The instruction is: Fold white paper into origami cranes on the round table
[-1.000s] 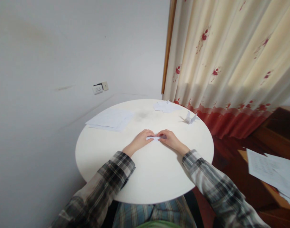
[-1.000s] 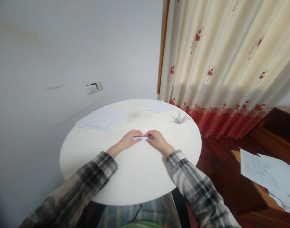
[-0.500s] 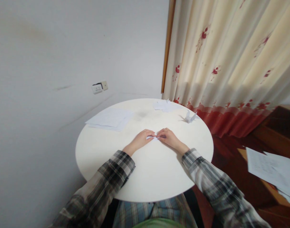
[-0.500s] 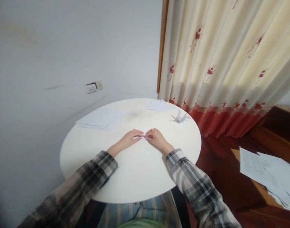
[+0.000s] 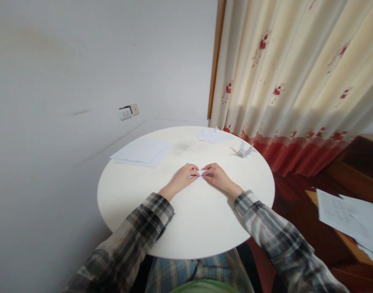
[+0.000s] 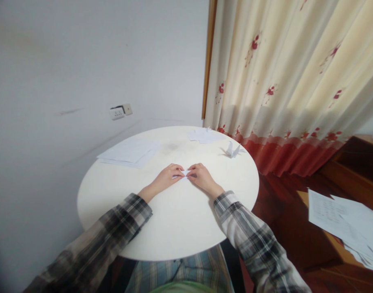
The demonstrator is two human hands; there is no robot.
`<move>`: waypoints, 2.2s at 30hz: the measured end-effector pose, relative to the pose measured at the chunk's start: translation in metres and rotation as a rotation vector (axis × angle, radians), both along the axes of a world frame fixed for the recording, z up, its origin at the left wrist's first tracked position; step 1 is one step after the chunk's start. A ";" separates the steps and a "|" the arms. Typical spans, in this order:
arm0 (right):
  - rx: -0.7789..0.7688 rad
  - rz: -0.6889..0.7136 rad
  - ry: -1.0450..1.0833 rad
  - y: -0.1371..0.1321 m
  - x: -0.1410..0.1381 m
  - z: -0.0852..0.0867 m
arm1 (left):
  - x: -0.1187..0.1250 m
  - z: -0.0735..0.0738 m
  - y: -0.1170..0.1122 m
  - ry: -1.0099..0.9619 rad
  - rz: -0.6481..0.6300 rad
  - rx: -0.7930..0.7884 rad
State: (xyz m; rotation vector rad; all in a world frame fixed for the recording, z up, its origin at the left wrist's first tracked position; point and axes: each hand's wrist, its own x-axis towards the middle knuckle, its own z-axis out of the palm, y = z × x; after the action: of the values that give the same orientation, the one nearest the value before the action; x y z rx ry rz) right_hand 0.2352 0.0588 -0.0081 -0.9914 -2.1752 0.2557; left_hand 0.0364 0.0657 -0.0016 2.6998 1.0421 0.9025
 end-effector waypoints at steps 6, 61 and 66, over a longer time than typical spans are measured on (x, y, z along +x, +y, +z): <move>0.018 0.011 -0.006 -0.003 -0.001 0.003 | 0.003 0.006 -0.005 0.053 0.019 0.013; -0.044 0.034 0.055 -0.006 -0.004 0.002 | 0.006 -0.001 -0.007 -0.064 0.016 -0.092; -0.043 0.054 0.064 -0.006 -0.004 0.002 | 0.007 0.001 -0.008 -0.075 0.034 -0.100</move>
State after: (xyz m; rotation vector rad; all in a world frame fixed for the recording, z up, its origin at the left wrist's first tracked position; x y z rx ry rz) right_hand 0.2311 0.0531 -0.0059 -0.9370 -2.1479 0.3566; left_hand 0.0429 0.0578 -0.0011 2.5538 1.0906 0.9242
